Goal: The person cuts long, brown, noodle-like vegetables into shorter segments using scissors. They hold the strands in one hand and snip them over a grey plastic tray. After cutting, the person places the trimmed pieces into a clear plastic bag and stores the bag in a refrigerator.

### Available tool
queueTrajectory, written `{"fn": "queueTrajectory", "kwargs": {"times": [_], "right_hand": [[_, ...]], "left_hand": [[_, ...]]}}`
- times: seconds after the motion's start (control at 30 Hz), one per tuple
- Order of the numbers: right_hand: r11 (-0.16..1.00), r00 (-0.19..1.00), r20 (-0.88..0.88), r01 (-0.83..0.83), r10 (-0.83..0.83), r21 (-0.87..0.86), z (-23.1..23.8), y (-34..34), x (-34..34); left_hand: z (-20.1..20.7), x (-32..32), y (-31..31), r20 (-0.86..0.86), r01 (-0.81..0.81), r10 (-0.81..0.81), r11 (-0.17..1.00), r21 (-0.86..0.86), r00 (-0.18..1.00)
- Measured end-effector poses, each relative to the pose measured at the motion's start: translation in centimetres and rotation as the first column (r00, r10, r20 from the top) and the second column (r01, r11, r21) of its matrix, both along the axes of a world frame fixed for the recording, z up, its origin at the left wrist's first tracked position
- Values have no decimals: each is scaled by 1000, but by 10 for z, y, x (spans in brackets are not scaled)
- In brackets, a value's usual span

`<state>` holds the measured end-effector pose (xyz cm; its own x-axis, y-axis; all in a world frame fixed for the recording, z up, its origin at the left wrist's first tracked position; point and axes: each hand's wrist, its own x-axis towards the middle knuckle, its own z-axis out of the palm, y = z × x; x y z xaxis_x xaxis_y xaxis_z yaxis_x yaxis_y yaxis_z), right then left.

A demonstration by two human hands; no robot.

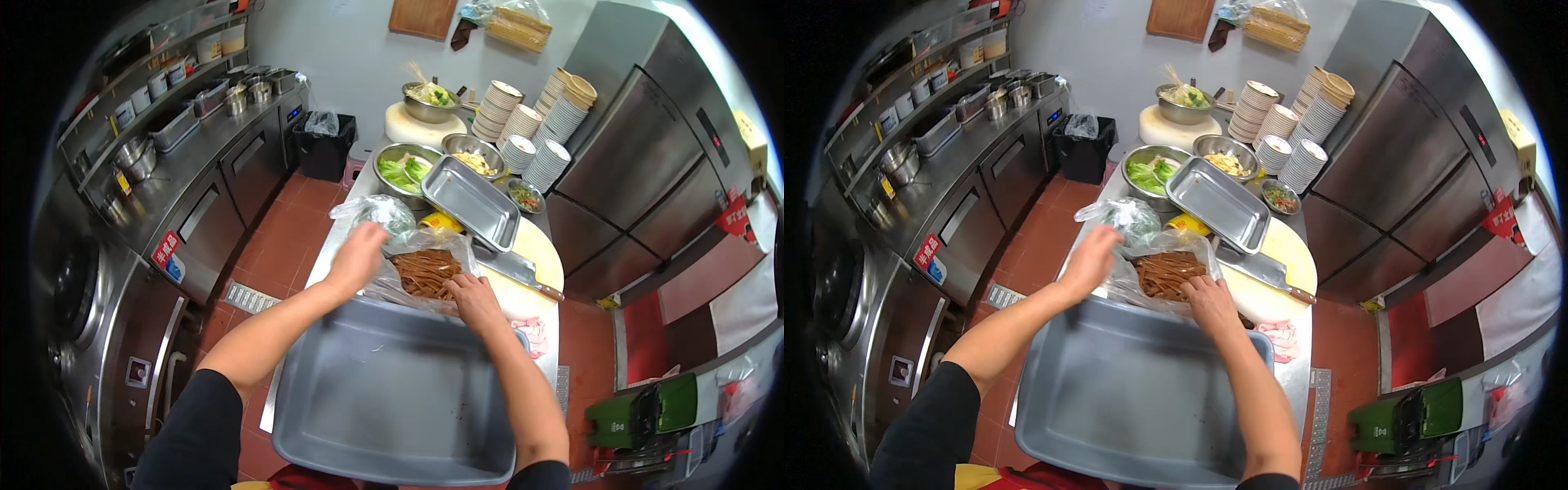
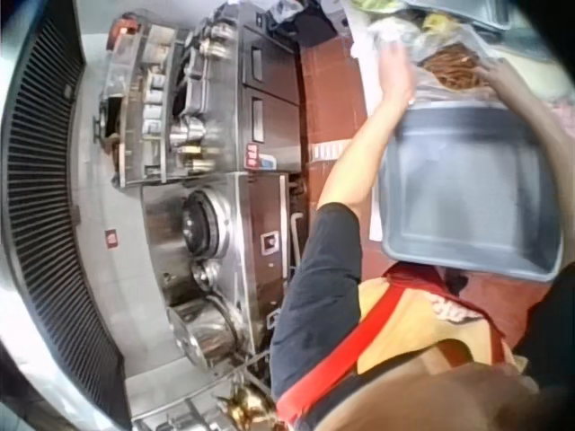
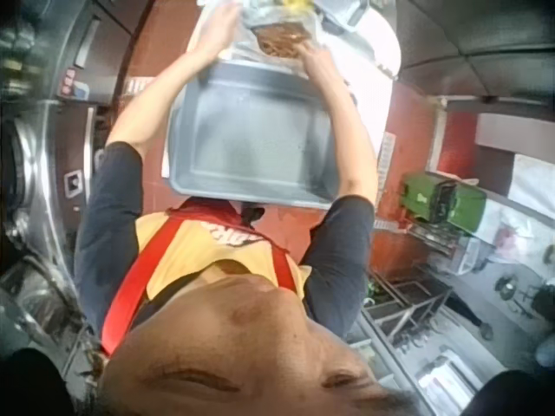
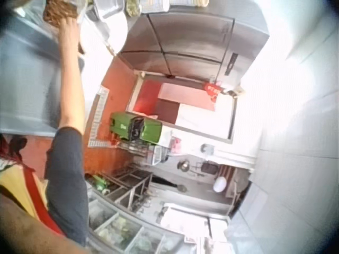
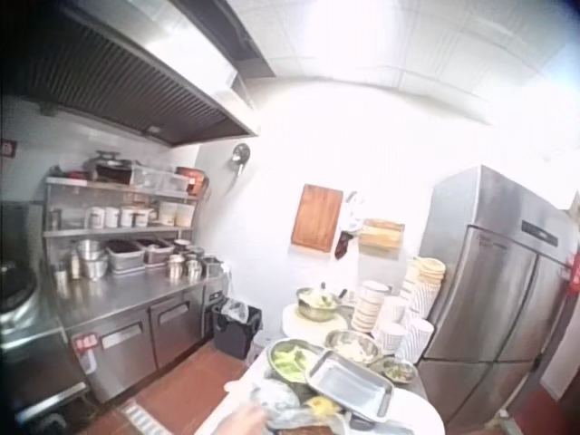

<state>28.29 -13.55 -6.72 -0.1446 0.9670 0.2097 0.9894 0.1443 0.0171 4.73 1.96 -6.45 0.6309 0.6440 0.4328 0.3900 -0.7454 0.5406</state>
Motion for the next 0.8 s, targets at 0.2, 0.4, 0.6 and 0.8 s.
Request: {"fn": "queueTrajectory", "kwargs": {"times": [0.2,0.4,0.6,0.8], "right_hand": [[685,721,661,590,-208,-428,-4,25,46],[654,748,253,662,-614,-367,72,29,34],[822,822,-22,570,-570,0,32,40,36],[883,668,-680,465,-303,63,48,66,10]], "left_hand": [[14,3,23,-733,420,-359,901,-110,578],[13,-19,56,-670,514,-549,810,-281,499],[44,-33,24,-255,740,-775,630,-236,578],[25,-23,12,-310,402,-625,733,-548,716]]}}
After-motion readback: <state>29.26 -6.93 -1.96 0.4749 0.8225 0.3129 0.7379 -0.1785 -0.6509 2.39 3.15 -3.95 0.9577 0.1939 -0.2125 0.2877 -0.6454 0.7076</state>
